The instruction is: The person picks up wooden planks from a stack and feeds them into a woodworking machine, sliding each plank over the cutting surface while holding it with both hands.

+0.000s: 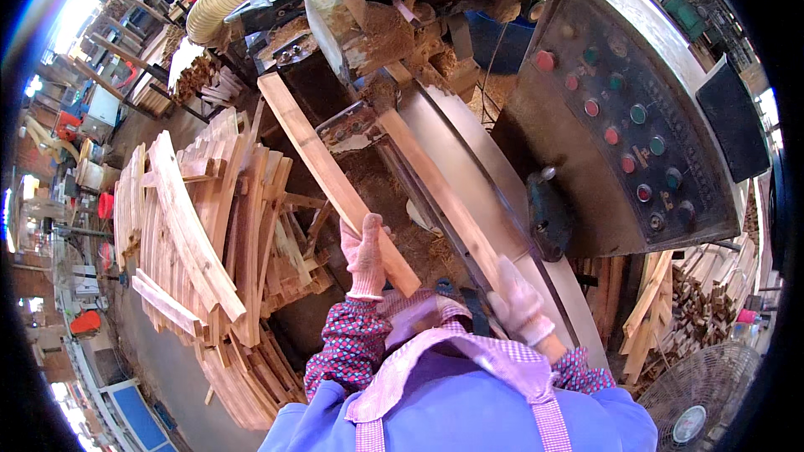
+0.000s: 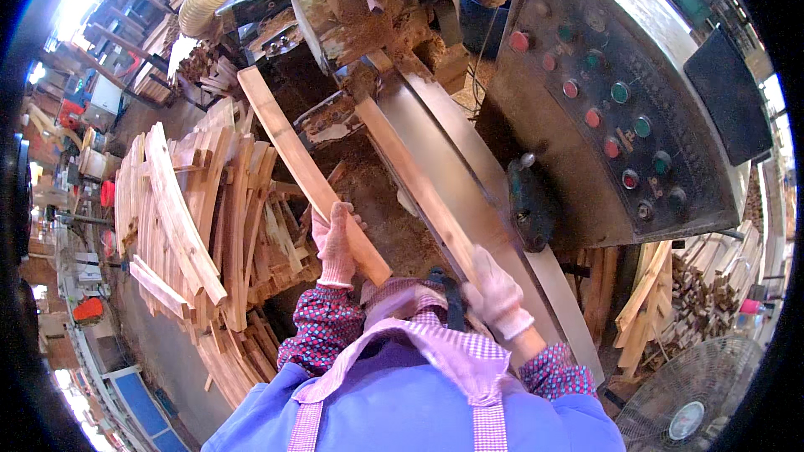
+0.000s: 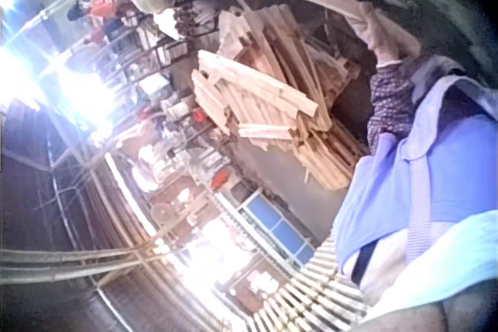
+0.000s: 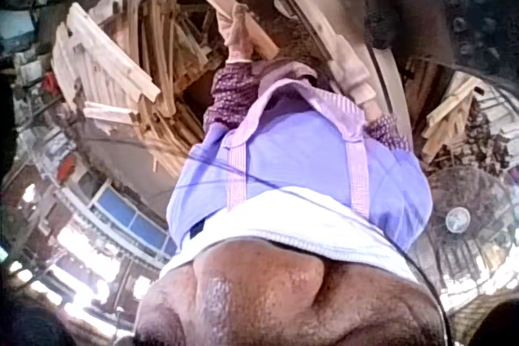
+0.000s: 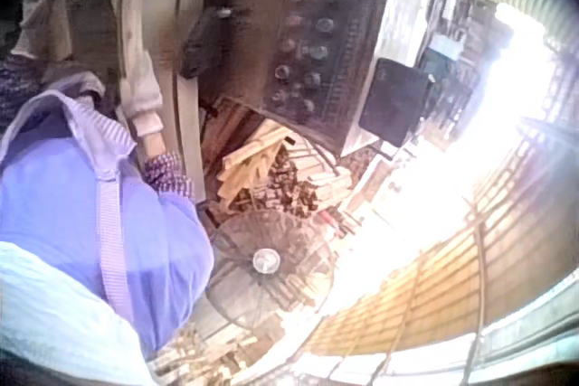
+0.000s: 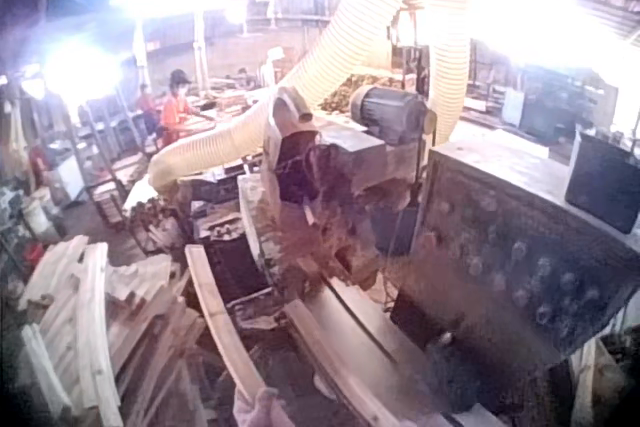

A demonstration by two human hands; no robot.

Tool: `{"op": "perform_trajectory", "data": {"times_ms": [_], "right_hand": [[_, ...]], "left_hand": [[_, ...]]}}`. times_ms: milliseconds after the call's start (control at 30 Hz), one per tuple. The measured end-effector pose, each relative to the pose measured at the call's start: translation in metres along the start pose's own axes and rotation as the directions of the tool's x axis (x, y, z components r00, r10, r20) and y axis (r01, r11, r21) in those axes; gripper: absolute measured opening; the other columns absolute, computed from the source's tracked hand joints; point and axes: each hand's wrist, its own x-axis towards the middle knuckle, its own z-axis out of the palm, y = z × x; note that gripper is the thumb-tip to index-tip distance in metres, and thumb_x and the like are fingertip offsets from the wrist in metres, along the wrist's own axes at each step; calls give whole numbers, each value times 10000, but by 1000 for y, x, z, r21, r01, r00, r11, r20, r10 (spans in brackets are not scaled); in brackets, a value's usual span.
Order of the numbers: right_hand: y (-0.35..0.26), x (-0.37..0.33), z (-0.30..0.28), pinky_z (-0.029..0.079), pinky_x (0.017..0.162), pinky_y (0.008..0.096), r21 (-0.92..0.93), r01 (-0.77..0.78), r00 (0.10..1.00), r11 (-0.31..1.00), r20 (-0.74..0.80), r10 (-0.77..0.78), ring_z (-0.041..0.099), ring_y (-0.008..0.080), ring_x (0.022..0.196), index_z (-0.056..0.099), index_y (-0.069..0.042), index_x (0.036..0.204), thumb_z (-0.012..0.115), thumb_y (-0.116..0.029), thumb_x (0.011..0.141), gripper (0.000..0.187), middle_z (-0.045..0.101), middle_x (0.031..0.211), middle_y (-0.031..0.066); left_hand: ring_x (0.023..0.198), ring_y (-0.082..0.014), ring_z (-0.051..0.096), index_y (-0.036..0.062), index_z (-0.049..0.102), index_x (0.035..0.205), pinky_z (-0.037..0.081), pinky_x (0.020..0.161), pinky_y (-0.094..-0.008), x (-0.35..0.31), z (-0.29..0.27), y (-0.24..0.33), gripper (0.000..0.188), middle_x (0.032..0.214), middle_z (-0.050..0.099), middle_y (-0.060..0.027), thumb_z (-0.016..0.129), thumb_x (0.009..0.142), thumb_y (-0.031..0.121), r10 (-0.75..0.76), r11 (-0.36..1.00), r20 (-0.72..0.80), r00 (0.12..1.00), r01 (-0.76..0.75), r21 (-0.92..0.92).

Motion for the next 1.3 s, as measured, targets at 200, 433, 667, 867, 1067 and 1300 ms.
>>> {"op": "perform_trajectory", "data": {"times_ms": [200, 433, 667, 867, 1067, 1300], "right_hand": [[28, 57, 36, 253, 1124, 549, -602, -1, 967, 798, -205, -153, 403, 416, 1303, 495, 45, 1313, 530, -239, 863, 533, 469, 1365, 259], [-2, 284, 33, 281, 1085, 514, -672, 74, 919, 737, -240, -312, 401, 337, 1321, 438, -35, 1377, 422, -254, 943, 487, 433, 1441, 177], [-64, 226, 31, 426, 1031, 367, 676, 136, 937, 725, 149, -315, 483, 224, 1289, 271, -76, 1521, 574, -355, 932, 718, 405, 1484, 188], [-74, 92, 20, 415, 1065, 360, 196, 40, 991, 980, 119, -65, 513, 367, 1260, 274, -17, 1497, 707, -153, 829, 808, 446, 1431, 246], [87, -36, 34, 342, 1115, 483, -318, 22, 997, 948, -63, -44, 416, 423, 1328, 334, 13, 1457, 625, -245, 868, 706, 399, 1457, 266], [48, 132, 51, 276, 1133, 514, -750, 23, 933, 661, -221, -284, 355, 399, 1363, 394, -1, 1423, 439, -345, 979, 563, 395, 1481, 199]], "left_hand": [[680, -134, 605, 114, 469, 1207, 552, 609, -298, 4, -7, 5, 404, 898, 609, -39, 664, 927, 329, -116, 987, 104, 988, 127, -99], [697, -133, 612, 106, 473, 1201, 552, 610, -277, 11, -1, 13, 429, 916, 612, -48, 649, 927, 384, -144, 968, 82, 986, 158, -197], [913, -134, 613, 101, 444, 1336, 531, 792, -271, 35, 13, -7, 433, 1088, 623, -48, 633, 955, 180, 53, 980, 37, 998, -45, -192], [1303, -375, 442, -19, 371, 1432, 341, 1114, -442, 12, -14, 60, 841, 1400, 454, -243, 757, 785, 356, 289, 210, 452, 844, -517, 830], [1289, -387, 460, -112, 403, 1357, 387, 1077, -401, 95, -170, 242, 910, 1375, 466, -301, 766, 777, 489, 540, -177, -20, 841, 136, 975], [1007, -279, 656, -29, 608, 1156, 517, 889, -387, 131, -372, 260, 431, 1086, 687, -147, 652, 894, 309, 153, 119, 113, 982, -131, 984]]}}
